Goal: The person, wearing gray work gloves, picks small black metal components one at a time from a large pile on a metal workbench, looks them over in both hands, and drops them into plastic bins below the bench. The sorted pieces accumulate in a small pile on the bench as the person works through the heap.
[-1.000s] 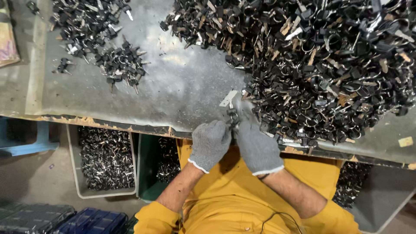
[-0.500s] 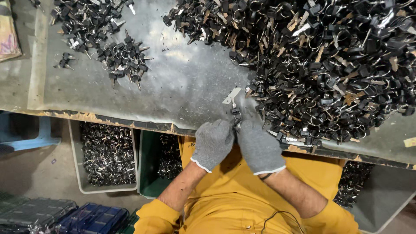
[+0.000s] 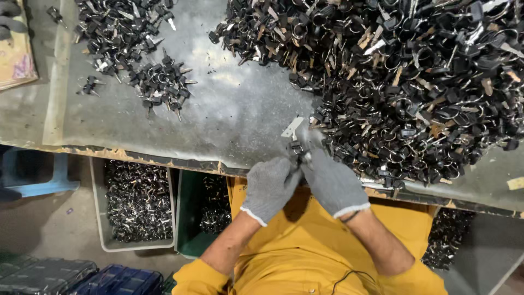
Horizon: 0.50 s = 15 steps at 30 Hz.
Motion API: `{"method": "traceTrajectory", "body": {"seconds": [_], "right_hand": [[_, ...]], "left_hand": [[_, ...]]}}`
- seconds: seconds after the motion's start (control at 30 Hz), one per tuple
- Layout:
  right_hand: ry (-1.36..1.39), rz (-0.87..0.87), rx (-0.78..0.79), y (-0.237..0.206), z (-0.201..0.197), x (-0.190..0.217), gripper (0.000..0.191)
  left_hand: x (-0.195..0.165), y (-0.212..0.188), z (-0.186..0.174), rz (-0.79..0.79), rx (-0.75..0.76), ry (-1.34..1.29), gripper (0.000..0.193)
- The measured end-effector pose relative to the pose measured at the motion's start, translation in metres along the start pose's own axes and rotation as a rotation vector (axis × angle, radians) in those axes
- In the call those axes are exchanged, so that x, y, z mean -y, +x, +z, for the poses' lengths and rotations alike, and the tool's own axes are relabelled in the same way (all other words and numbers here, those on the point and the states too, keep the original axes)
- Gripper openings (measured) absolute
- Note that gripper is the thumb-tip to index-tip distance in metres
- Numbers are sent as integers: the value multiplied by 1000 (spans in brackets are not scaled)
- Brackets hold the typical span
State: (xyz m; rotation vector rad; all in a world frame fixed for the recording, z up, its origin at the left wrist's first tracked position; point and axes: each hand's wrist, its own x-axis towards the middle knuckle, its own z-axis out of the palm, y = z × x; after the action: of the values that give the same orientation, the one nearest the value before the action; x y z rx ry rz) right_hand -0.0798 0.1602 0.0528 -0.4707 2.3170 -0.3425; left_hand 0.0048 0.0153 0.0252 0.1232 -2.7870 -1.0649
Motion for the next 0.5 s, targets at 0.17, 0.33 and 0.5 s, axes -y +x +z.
{"method": "traceTrajectory", "body": {"seconds": [0.17, 0.33, 0.5], "right_hand": [[-121, -116, -1, -12, 18, -8, 43], [-152, -358, -151, -6, 37, -13, 35], [57, 37, -101, -6, 25, -22, 82]], "left_hand": [[3, 22, -26, 232, -173, -331, 31], [5, 59, -23, 343, 15, 217, 51], [8, 47, -20, -205, 149, 31, 31]]}}
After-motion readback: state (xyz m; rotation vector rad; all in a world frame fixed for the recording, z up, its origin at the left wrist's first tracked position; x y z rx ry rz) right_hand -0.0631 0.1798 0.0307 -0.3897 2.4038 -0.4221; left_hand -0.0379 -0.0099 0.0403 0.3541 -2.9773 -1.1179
